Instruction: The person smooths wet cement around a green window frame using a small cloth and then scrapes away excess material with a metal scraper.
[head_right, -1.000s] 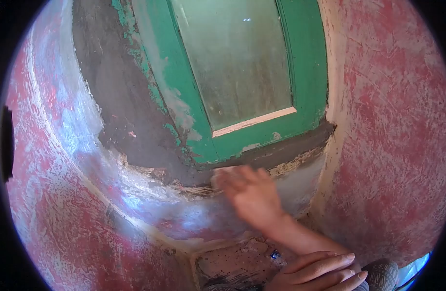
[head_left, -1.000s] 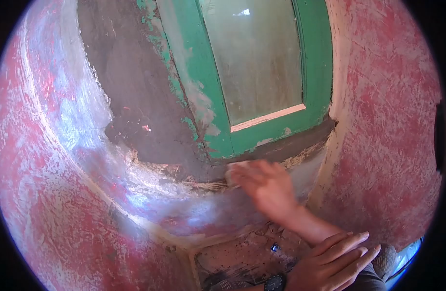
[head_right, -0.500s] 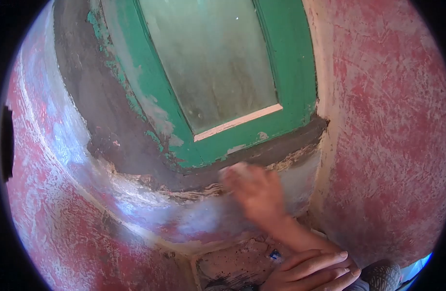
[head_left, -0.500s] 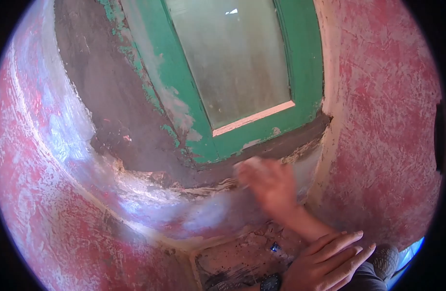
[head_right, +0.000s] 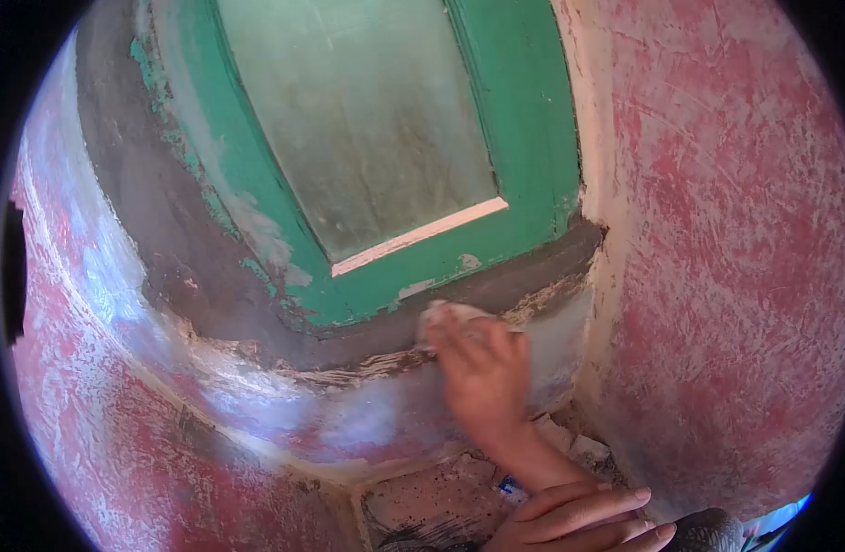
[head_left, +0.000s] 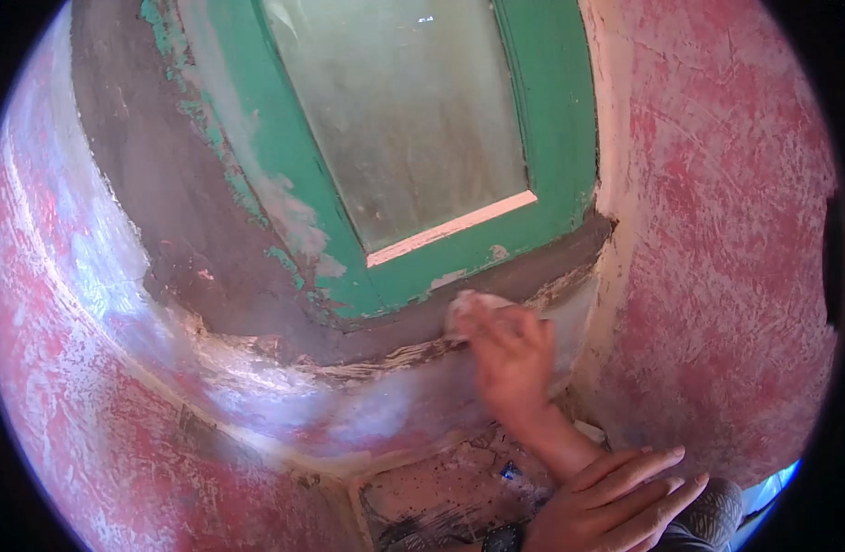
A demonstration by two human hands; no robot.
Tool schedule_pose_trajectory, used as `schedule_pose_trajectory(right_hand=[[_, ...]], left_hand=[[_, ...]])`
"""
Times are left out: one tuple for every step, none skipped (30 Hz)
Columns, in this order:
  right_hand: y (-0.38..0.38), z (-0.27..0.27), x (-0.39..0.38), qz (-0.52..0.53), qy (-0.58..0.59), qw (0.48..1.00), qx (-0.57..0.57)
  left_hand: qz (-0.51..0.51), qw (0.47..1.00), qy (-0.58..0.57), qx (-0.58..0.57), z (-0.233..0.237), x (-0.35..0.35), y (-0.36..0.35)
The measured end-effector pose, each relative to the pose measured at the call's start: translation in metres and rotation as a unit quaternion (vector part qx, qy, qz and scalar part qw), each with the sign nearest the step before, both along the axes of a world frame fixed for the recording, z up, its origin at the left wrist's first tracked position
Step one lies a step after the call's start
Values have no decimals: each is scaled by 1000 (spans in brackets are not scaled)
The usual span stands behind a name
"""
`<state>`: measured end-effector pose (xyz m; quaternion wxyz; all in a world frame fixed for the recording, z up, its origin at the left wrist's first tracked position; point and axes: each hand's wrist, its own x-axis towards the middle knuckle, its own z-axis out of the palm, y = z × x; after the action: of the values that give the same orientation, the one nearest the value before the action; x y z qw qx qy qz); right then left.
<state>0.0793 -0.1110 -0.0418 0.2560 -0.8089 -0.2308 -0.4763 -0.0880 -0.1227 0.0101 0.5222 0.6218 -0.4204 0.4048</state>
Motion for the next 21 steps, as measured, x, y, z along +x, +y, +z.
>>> schedule_pose_trajectory(right_hand=[[10, 1, -8, 24, 5, 1000, -7], [19, 3, -15, 48, 9, 999, -15], [22, 5, -17, 71, 10, 997, -22], [18, 4, -15, 72, -2, 997, -29], [12, 2, -10, 73, -14, 997, -36], [5, -1, -4, 74, -25, 996, -40], [-8, -4, 5, 48, -29, 998, -21], [-26, -7, 17, 22, -33, 999, -4], [-39, -8, 25, -2, -38, 999, 12], [-44, -7, 27, -24, -28, 999, 21], [-49, -4, 29, -47, -18, 998, 28], [-52, -3, 28, -71, -7, 997, 35], [-47, -1, 25, -64, 5, 997, 40], [-33, 2, 18, -60, 16, 997, 47], [-19, 5, 11, -57, 26, 997, 55], [-5, 7, 2, -31, 27, 998, 46], [9, 9, -9, -5, 29, 999, 39], [14, 9, -14, 21, 31, 999, 31], [13, 8, -14, 38, 28, 998, 42], [14, 7, -14, 57, 24, 997, 53], [15, 6, -14, 78, 20, 995, 64]], left_hand=[[0, 1000, 5, 6, -1, -1, -2], [-3, 1000, 3, 11, -3, 0, -3], [-3, 1000, 1, 15, -4, 3, -3], [-3, 1000, -2, 20, -5, 5, -4], [-2, 1000, -2, 26, -7, 7, -3], [0, 999, -1, 33, -9, 8, -1], [7, 1000, -4, 23, -11, 9, -1], [16, 1000, -9, 12, -15, 9, -2], [24, 1000, -8, 12, -13, 9, 0], [31, 999, -7, 12, -12, 8, 2], [37, 999, 1, 23, -5, 4, 9], [42, 999, 0, 25, -3, 4, 9], [47, 999, -1, 27, -1, 3, 9], [50, 998, -14, 22, -4, 6, 6], [48, 998, -21, 21, -7, 8, 2], [47, 998, -28, 20, -10, 11, -2], [40, 999, -28, 22, -14, 13, -7], [32, 999, -22, 31, -15, 12, -8], [25, 999, -17, 40, -16, 12, -9], [18, 998, -6, 54, -15, 10, -6], [13, 998, 4, 69, -14, 9, -4]])
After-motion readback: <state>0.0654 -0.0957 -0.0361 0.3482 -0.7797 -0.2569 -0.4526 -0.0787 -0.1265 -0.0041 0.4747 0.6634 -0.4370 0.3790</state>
